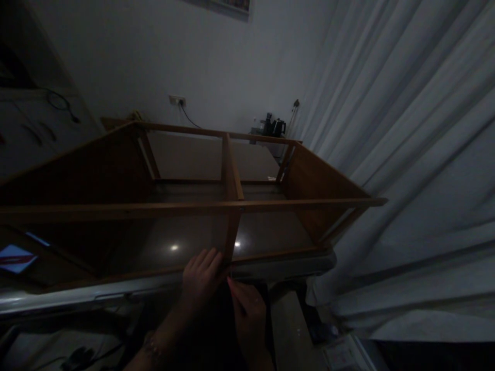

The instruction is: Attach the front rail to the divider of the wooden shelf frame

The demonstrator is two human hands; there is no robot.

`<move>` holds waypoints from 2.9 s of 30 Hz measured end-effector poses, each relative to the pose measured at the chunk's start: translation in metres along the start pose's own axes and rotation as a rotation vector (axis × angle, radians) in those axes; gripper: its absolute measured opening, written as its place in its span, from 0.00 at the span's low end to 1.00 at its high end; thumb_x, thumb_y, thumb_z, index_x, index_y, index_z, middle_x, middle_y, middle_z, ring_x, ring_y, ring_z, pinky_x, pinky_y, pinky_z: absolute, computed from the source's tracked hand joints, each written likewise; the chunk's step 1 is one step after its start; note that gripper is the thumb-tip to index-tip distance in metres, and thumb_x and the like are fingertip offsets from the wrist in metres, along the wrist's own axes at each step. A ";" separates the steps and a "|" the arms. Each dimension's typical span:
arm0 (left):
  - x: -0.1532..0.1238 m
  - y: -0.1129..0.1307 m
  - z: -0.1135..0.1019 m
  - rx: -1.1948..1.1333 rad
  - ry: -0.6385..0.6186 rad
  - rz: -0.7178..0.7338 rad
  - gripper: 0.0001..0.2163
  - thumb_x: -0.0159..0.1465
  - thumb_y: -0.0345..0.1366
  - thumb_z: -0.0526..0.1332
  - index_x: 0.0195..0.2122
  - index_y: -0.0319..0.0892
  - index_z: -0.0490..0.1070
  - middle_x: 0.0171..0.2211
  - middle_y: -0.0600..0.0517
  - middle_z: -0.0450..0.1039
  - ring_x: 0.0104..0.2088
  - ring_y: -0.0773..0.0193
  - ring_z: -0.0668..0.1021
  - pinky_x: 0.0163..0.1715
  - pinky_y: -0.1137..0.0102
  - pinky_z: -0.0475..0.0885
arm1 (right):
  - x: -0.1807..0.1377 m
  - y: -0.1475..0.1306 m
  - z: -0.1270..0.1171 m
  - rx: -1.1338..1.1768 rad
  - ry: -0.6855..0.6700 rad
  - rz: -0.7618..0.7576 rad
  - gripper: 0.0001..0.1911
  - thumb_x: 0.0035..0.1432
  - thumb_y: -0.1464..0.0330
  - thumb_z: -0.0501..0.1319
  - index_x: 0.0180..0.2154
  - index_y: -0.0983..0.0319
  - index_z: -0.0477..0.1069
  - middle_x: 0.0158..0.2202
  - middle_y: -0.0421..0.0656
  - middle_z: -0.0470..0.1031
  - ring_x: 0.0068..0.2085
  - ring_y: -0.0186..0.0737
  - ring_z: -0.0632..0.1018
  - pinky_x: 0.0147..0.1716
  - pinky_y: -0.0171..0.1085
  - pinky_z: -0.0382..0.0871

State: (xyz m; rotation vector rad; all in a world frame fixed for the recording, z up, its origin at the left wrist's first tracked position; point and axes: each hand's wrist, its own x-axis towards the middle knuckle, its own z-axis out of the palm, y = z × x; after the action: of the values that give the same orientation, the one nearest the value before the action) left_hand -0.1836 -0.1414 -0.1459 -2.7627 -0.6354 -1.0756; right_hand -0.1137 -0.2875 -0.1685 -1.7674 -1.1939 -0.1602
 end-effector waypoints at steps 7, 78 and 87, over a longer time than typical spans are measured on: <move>-0.002 -0.001 0.002 0.003 -0.015 -0.008 0.08 0.59 0.37 0.61 0.39 0.43 0.72 0.40 0.48 0.76 0.38 0.57 0.76 0.36 0.66 0.67 | 0.011 0.011 -0.014 -0.137 -0.140 -0.236 0.21 0.62 0.74 0.51 0.54 0.52 0.65 0.43 0.41 0.78 0.40 0.39 0.79 0.39 0.41 0.74; -0.001 0.000 0.002 -0.008 0.022 0.001 0.11 0.55 0.38 0.65 0.38 0.43 0.71 0.38 0.50 0.76 0.38 0.57 0.75 0.35 0.65 0.65 | 0.008 -0.017 -0.002 -0.462 0.100 -0.144 0.15 0.66 0.68 0.48 0.45 0.60 0.72 0.36 0.43 0.80 0.32 0.36 0.78 0.35 0.35 0.63; -0.004 -0.001 0.005 -0.003 0.060 0.015 0.11 0.55 0.37 0.65 0.39 0.43 0.71 0.39 0.48 0.76 0.38 0.56 0.75 0.37 0.64 0.65 | 0.010 -0.011 0.003 -0.320 0.078 -0.288 0.16 0.65 0.73 0.47 0.40 0.61 0.74 0.33 0.42 0.80 0.30 0.34 0.79 0.31 0.33 0.67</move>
State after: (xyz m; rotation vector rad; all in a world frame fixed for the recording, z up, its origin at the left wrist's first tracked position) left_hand -0.1834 -0.1402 -0.1527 -2.7220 -0.6044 -1.1519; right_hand -0.1182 -0.2779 -0.1578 -1.8304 -1.4208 -0.6137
